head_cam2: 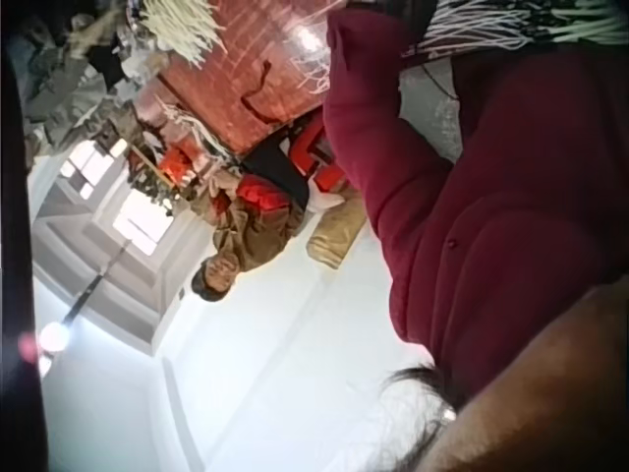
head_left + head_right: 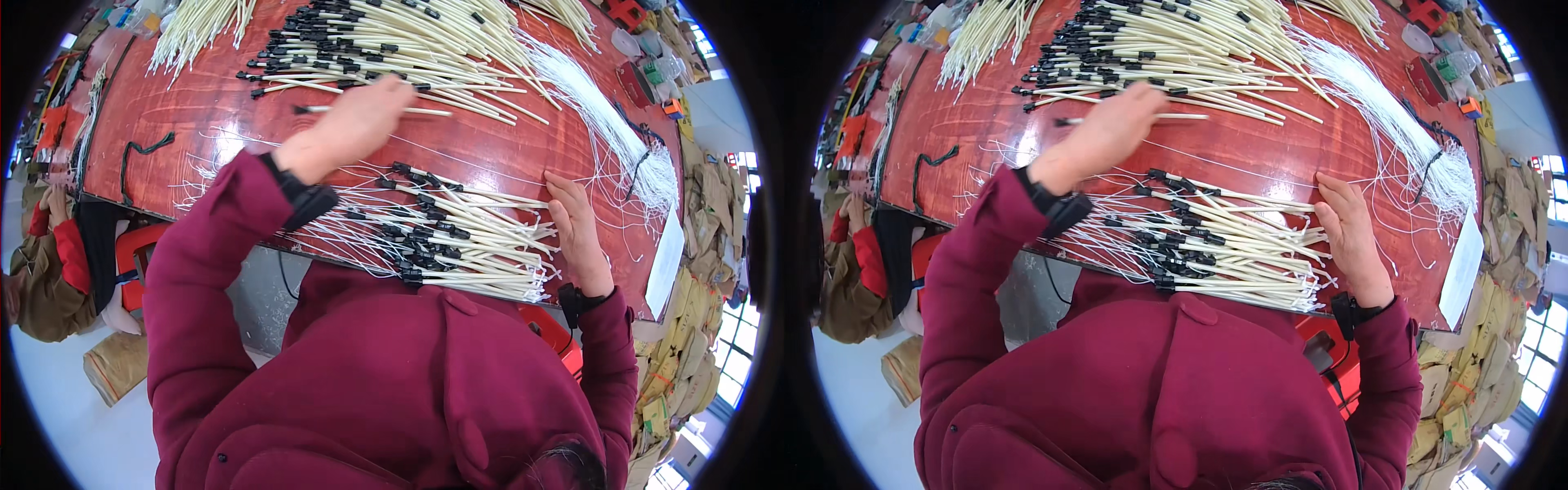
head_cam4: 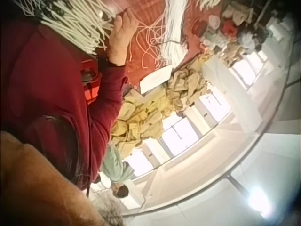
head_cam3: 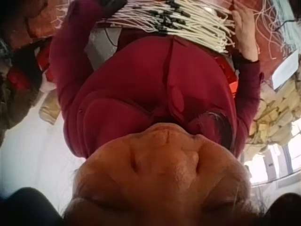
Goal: Arrange and align thin white rods with black tips into bundles on a production table.
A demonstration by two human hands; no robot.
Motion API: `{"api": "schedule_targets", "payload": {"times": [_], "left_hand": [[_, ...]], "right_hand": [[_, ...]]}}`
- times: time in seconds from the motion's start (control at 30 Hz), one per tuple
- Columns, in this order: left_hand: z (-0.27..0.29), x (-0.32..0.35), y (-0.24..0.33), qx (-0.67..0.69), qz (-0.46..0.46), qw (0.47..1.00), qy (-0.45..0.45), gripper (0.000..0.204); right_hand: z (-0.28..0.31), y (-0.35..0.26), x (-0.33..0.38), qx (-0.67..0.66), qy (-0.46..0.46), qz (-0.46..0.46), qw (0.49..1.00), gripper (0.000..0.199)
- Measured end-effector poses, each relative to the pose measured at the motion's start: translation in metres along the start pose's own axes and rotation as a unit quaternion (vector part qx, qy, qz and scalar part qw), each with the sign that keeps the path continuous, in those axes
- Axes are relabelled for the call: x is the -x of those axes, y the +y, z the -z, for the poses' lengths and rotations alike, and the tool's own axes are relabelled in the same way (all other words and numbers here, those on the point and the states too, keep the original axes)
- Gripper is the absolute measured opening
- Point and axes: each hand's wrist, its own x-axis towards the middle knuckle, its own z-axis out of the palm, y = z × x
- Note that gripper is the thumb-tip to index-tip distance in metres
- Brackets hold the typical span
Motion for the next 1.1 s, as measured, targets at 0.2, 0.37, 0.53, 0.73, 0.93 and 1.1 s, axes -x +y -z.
{"api": "schedule_targets", "payload": {"times": [0.2, 0.37, 0.53, 0.73, 0.93, 1.1], "left_hand": [[0.04, 0.054, -0.031, 0.061, 0.074, 0.995, -0.011, 0.012], [0.045, 0.062, -0.027, 0.02, 0.058, 0.998, -0.006, 0.014], [0.053, 0.063, -0.031, -0.016, 0.059, 0.998, -0.005, 0.01], [0.05, 0.064, -0.033, -0.044, 0.049, 0.998, -0.024, 0.012], [0.047, 0.064, -0.033, -0.051, 0.041, 0.998, -0.027, 0.011], [0.045, 0.061, -0.03, -0.04, 0.031, 0.998, -0.031, 0.011]], "right_hand": [[0.001, 0.004, -0.002, 0.003, -0.004, -0.003, 1.0, 0.041], [0.001, 0.002, -0.002, 0.011, -0.011, -0.003, 1.0, 0.041], [0.002, -0.001, -0.003, 0.023, -0.019, -0.012, 0.999, 0.041], [0.001, -0.001, -0.004, 0.037, -0.019, -0.01, 0.999, 0.042], [0.001, -0.003, -0.004, 0.04, -0.021, -0.018, 0.999, 0.044], [0.001, -0.005, -0.005, 0.051, -0.028, -0.02, 0.998, 0.045]]}}
